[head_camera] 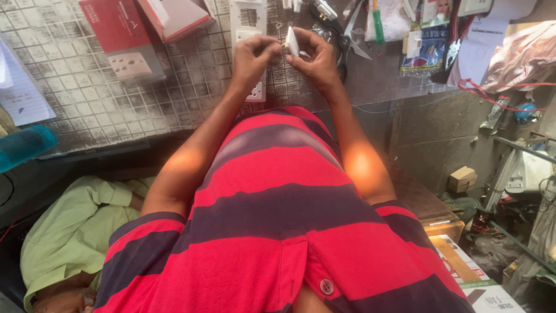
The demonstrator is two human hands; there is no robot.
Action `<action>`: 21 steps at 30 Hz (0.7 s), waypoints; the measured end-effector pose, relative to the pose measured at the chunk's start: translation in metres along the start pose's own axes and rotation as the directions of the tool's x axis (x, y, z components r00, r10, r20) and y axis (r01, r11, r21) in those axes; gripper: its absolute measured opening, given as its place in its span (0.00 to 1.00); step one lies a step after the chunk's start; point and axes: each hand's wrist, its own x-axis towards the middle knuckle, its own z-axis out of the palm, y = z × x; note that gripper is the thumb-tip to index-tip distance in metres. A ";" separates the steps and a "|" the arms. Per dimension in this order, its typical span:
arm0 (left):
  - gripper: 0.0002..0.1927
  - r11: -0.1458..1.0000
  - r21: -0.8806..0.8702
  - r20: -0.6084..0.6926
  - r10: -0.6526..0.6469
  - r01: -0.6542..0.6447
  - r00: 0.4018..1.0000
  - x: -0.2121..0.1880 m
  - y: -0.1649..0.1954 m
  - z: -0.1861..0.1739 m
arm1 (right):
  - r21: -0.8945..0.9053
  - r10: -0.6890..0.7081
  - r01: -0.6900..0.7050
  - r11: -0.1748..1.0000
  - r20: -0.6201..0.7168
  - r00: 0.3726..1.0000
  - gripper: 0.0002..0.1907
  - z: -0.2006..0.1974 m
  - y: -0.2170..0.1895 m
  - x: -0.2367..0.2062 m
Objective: The person assembles a multi-socket electrical panel by inserting individual socket modules into a white plastic housing and securing them with a screwdriver. They handle the socket modules, the housing, and a screwdriver throughout the process.
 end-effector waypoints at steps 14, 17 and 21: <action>0.27 0.985 0.148 -0.312 0.137 -0.094 0.940 0.043 0.018 -0.042 | -0.783 -0.250 0.275 0.559 0.157 0.955 0.36 0.071 -0.022 0.088; 0.25 0.991 0.115 -0.260 0.098 -0.070 0.961 0.046 0.014 -0.045 | -0.634 -0.145 0.103 0.766 -0.015 0.989 0.39 0.066 -0.015 0.085; 0.17 0.992 0.001 -0.137 0.123 -0.124 0.983 0.038 0.001 -0.052 | -0.288 0.065 -0.125 0.949 -0.210 0.976 0.45 0.056 -0.002 0.075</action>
